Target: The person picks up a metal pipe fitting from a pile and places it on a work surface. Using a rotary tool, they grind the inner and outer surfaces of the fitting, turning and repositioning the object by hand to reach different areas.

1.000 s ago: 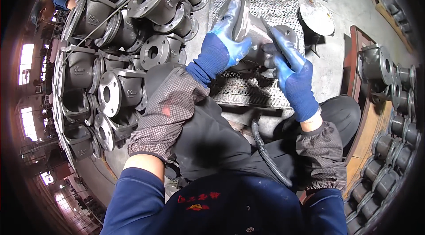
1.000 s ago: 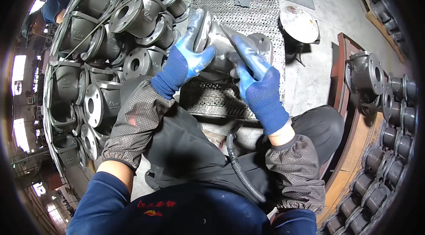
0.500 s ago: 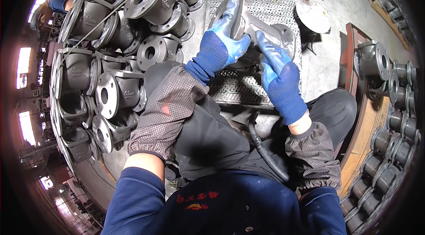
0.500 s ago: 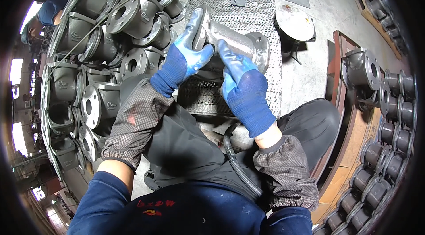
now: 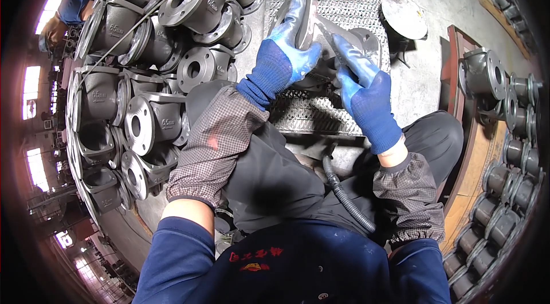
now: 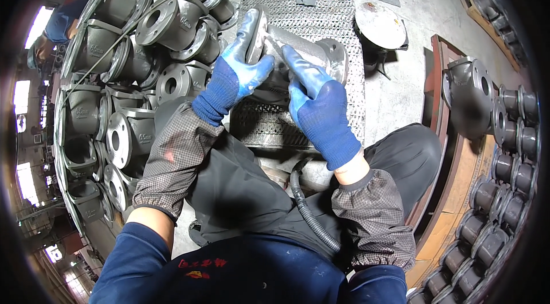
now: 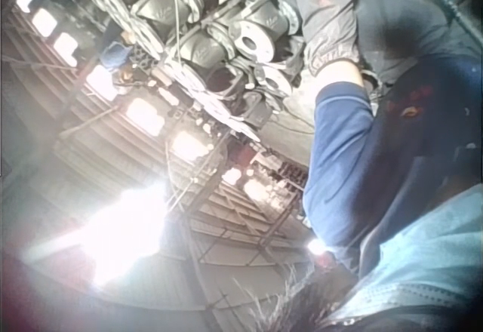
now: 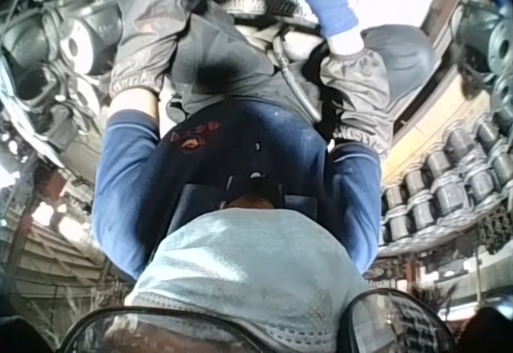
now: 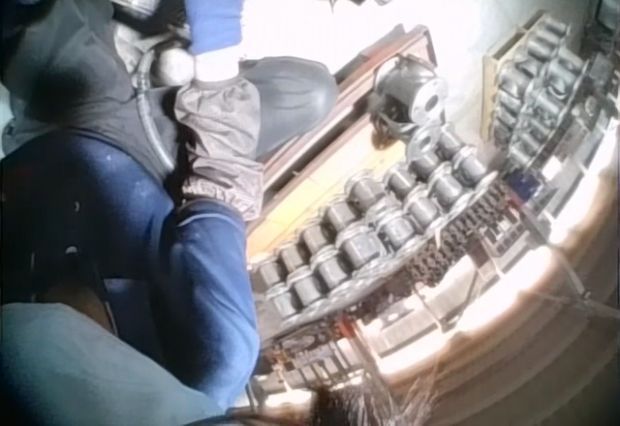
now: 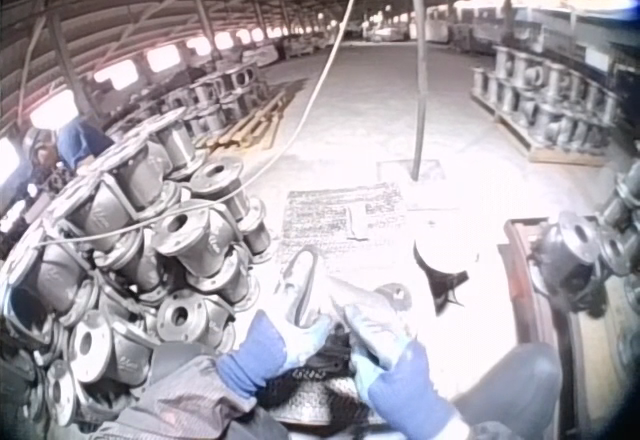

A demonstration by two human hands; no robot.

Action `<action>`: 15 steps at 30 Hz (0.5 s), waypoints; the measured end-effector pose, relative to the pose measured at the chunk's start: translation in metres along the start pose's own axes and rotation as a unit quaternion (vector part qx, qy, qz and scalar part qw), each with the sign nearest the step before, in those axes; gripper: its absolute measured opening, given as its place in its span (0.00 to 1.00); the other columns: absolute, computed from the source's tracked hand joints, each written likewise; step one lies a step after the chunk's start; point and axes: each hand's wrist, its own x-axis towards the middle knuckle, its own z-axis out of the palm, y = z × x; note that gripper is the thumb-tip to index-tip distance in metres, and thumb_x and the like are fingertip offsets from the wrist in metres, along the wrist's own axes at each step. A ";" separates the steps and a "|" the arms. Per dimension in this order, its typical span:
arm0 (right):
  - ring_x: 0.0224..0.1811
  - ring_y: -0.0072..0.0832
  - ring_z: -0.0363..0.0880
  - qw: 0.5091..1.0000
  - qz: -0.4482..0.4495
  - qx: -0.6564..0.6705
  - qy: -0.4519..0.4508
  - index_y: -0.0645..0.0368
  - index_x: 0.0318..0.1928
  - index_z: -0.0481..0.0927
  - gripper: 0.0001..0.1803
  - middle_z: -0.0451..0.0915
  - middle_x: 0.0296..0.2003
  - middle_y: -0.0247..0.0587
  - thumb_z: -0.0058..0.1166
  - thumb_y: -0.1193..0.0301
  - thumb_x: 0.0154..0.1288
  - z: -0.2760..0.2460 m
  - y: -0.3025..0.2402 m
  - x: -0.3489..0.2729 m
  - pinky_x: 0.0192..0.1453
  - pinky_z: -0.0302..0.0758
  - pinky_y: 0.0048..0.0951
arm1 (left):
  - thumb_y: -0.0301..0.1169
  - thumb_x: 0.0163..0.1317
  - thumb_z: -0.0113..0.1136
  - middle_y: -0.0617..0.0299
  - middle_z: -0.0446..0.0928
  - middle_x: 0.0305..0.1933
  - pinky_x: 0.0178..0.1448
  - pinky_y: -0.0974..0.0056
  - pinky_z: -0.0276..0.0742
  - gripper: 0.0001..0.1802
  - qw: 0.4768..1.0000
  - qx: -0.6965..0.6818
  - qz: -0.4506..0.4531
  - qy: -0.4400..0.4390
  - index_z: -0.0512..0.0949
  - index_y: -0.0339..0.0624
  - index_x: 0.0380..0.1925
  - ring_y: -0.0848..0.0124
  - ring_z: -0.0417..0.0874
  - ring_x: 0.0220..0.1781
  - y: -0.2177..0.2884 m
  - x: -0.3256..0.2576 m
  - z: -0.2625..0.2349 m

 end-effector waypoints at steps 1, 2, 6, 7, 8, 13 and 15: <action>0.46 0.36 0.80 0.999 -0.026 -0.041 0.002 0.57 0.56 0.76 0.26 0.81 0.43 0.49 0.47 0.83 0.55 -0.002 0.000 0.000 0.50 0.75 0.30 | 0.34 0.52 0.63 0.48 0.63 0.67 0.67 0.65 0.63 0.46 1.000 0.003 0.013 0.002 0.51 0.39 0.69 0.65 0.68 0.65 -0.002 0.000 0.000; 0.45 0.38 0.80 0.995 -0.051 -0.083 0.004 0.55 0.56 0.76 0.25 0.81 0.42 0.48 0.48 0.82 0.56 -0.004 0.000 0.000 0.49 0.76 0.31 | 0.34 0.52 0.63 0.48 0.62 0.68 0.67 0.66 0.63 0.46 1.000 0.007 0.025 0.003 0.51 0.39 0.70 0.66 0.67 0.66 -0.003 0.000 0.000; 0.42 0.42 0.80 0.981 -0.084 -0.175 -0.009 0.50 0.54 0.78 0.23 0.81 0.41 0.46 0.49 0.80 0.56 -0.006 -0.007 -0.001 0.47 0.77 0.34 | 0.34 0.53 0.63 0.49 0.61 0.69 0.68 0.65 0.62 0.47 0.999 0.013 0.052 0.007 0.50 0.39 0.70 0.65 0.66 0.67 -0.007 0.000 -0.001; 0.41 0.42 0.80 0.978 -0.088 -0.187 -0.011 0.50 0.53 0.79 0.23 0.81 0.40 0.47 0.49 0.80 0.56 -0.007 -0.007 0.000 0.46 0.77 0.35 | 0.34 0.53 0.63 0.49 0.61 0.69 0.68 0.65 0.62 0.47 0.998 0.013 0.061 0.007 0.50 0.39 0.70 0.64 0.65 0.68 -0.009 0.001 0.000; 0.40 0.42 0.80 0.979 -0.069 -0.188 -0.031 0.51 0.51 0.80 0.22 0.81 0.40 0.48 0.49 0.80 0.55 -0.011 -0.009 0.004 0.45 0.77 0.35 | 0.35 0.53 0.63 0.48 0.60 0.69 0.68 0.64 0.61 0.47 0.997 0.013 0.071 0.007 0.49 0.38 0.70 0.64 0.65 0.68 -0.010 0.002 0.001; 0.40 0.21 0.80 0.996 0.009 -0.059 -0.059 0.59 0.56 0.77 0.29 0.81 0.45 0.42 0.41 0.89 0.52 -0.024 -0.008 0.019 0.42 0.77 0.23 | 0.36 0.54 0.63 0.46 0.61 0.68 0.68 0.64 0.62 0.47 0.999 -0.005 0.038 -0.008 0.48 0.37 0.70 0.62 0.65 0.68 -0.004 0.002 0.000; 0.38 0.21 0.80 0.997 -0.013 -0.043 -0.062 0.60 0.56 0.76 0.30 0.81 0.42 0.42 0.41 0.89 0.51 -0.024 -0.010 0.026 0.42 0.77 0.23 | 0.36 0.54 0.63 0.45 0.61 0.68 0.68 0.64 0.62 0.47 1.000 -0.004 0.011 -0.025 0.48 0.36 0.70 0.62 0.66 0.67 -0.002 0.001 -0.001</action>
